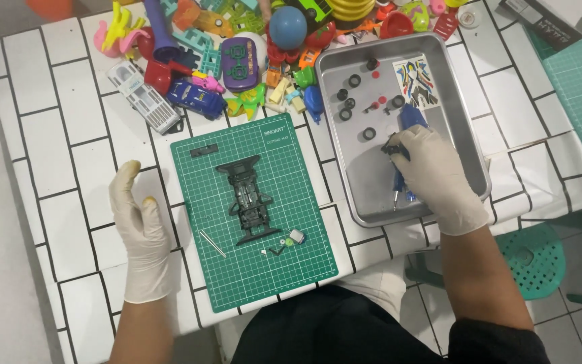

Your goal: Assembling a toy car by attaching wheels, gears, and other small components to a chassis on a workspace.

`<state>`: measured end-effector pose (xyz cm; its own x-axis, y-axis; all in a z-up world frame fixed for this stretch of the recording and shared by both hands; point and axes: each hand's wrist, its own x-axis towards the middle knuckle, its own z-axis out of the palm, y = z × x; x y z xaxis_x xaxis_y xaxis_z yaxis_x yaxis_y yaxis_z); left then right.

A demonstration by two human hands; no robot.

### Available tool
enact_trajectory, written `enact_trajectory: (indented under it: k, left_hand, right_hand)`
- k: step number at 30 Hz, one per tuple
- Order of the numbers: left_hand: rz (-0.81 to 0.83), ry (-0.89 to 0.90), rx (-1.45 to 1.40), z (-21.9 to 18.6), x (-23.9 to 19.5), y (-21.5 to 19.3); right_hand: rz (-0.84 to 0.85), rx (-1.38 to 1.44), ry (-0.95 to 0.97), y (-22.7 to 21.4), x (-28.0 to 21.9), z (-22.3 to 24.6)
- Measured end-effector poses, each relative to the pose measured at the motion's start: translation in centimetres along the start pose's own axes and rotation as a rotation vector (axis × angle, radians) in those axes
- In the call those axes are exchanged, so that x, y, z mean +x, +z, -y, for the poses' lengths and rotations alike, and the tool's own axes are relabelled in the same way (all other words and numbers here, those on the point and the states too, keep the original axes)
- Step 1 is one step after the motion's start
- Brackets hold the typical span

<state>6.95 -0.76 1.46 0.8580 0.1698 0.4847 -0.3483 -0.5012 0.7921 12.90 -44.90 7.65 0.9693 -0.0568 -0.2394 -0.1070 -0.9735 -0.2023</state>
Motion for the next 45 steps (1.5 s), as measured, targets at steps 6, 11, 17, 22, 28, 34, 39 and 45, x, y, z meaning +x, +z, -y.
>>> enact_trajectory:
  k: [6,11,17,22,28,34,39,45]
  left_hand:
    - [0.01,-0.005,-0.01,0.7,-0.7,0.3]
    - [0.051,0.006,0.004,-0.8,-0.3,-0.1]
    - [0.145,0.129,0.098,-3.5,0.7,1.3]
    - [0.147,0.236,0.103,-5.2,1.8,2.8]
    - [0.131,0.198,0.08,-3.7,2.3,1.9]
    - [0.038,0.114,0.131,0.5,1.9,0.4]
    - [0.015,0.088,0.094,1.8,1.6,0.7]
    - [0.025,0.086,0.085,2.6,1.8,1.2]
  right_hand:
    - [0.01,0.024,0.021,-0.7,-0.3,0.5]
    - [-0.041,0.198,0.052,-1.9,-1.4,0.3]
    - [-0.131,0.335,-0.035,-1.3,-0.7,-1.0]
    - [-0.174,0.407,-0.159,-1.7,0.2,-0.4]
    - [-0.176,0.352,-0.345,-0.7,5.0,1.0]
    - [-0.117,-0.024,-0.445,-0.4,8.3,3.3]
    - [-0.121,-0.34,-0.478,0.0,9.5,3.5]
    - [-0.081,-0.182,-0.426,0.0,10.3,2.1]
